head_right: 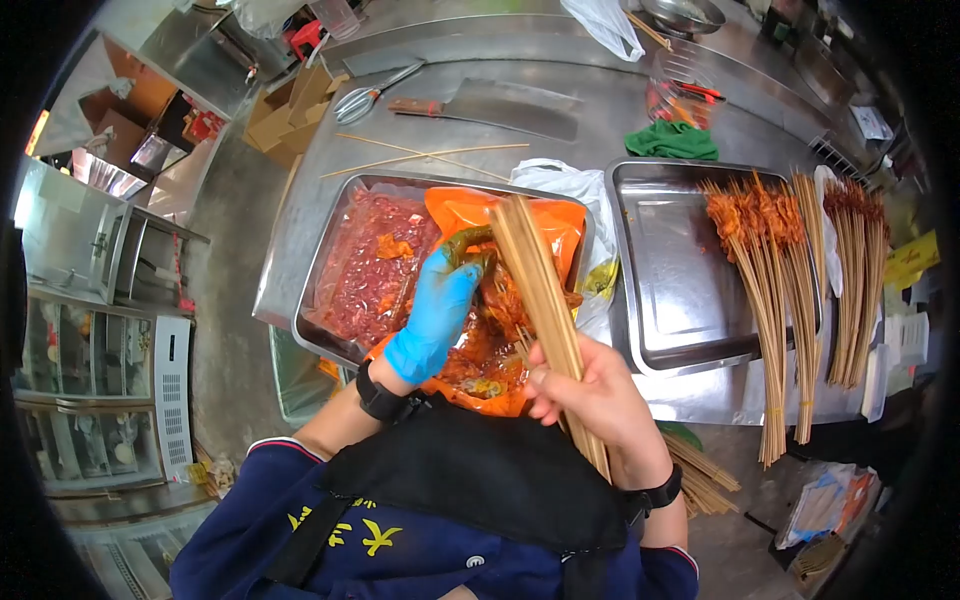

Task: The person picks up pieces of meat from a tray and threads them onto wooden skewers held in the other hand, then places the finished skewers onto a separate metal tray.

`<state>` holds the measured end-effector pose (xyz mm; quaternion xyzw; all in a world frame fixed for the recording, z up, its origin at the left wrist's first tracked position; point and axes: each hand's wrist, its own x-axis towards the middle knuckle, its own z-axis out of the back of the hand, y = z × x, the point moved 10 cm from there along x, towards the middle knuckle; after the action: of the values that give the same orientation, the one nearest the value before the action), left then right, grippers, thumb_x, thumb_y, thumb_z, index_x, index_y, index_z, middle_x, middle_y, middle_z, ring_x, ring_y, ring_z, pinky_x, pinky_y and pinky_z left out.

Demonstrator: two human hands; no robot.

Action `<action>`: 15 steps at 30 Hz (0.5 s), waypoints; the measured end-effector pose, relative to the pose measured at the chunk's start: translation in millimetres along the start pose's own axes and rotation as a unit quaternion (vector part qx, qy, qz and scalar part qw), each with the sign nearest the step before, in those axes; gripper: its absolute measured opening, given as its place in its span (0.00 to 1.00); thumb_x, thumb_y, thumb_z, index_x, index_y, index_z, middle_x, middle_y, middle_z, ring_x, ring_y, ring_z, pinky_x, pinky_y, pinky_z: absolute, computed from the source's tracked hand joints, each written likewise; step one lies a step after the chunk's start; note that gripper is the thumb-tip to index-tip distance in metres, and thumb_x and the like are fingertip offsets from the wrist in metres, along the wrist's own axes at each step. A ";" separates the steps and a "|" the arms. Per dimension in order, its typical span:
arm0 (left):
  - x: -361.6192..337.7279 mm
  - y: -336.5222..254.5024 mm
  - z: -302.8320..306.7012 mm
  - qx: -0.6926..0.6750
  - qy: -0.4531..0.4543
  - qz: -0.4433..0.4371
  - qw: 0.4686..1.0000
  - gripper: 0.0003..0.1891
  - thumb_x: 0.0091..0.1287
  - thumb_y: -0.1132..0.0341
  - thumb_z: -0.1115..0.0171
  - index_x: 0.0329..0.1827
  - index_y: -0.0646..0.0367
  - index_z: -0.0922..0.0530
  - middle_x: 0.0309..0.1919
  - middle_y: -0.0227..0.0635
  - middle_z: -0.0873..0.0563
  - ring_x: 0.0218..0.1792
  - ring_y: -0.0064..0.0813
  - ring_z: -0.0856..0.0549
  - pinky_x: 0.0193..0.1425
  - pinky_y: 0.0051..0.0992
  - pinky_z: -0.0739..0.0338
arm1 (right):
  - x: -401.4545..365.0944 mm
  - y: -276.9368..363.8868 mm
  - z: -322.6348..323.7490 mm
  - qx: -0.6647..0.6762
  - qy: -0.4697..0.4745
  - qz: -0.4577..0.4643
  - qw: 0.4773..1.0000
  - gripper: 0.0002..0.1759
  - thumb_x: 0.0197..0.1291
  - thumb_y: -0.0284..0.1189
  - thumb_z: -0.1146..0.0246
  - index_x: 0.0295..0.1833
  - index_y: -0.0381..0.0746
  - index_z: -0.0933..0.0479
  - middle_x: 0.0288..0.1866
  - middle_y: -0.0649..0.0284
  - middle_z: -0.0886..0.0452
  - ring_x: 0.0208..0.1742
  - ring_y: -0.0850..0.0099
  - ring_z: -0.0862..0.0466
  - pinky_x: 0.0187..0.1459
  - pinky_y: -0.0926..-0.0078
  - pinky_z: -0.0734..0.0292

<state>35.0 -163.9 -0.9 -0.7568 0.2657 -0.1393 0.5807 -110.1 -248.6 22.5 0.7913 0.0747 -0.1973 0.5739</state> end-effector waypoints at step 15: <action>-27.5 -16.3 0.0 -0.030 0.066 0.107 0.992 0.12 0.64 0.68 0.48 0.47 0.65 0.26 0.34 0.35 0.18 0.28 0.21 0.20 0.30 0.20 0.26 | 16.8 -17.5 -18.2 0.034 0.051 -0.047 0.997 0.11 0.55 0.23 0.41 0.44 0.31 0.26 0.42 0.58 0.22 0.44 0.72 0.20 0.44 0.78 0.23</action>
<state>16.4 -145.4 17.3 -0.7307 0.3867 -0.1177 0.5502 -96.7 -227.6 5.2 0.8152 0.1341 -0.1856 0.5319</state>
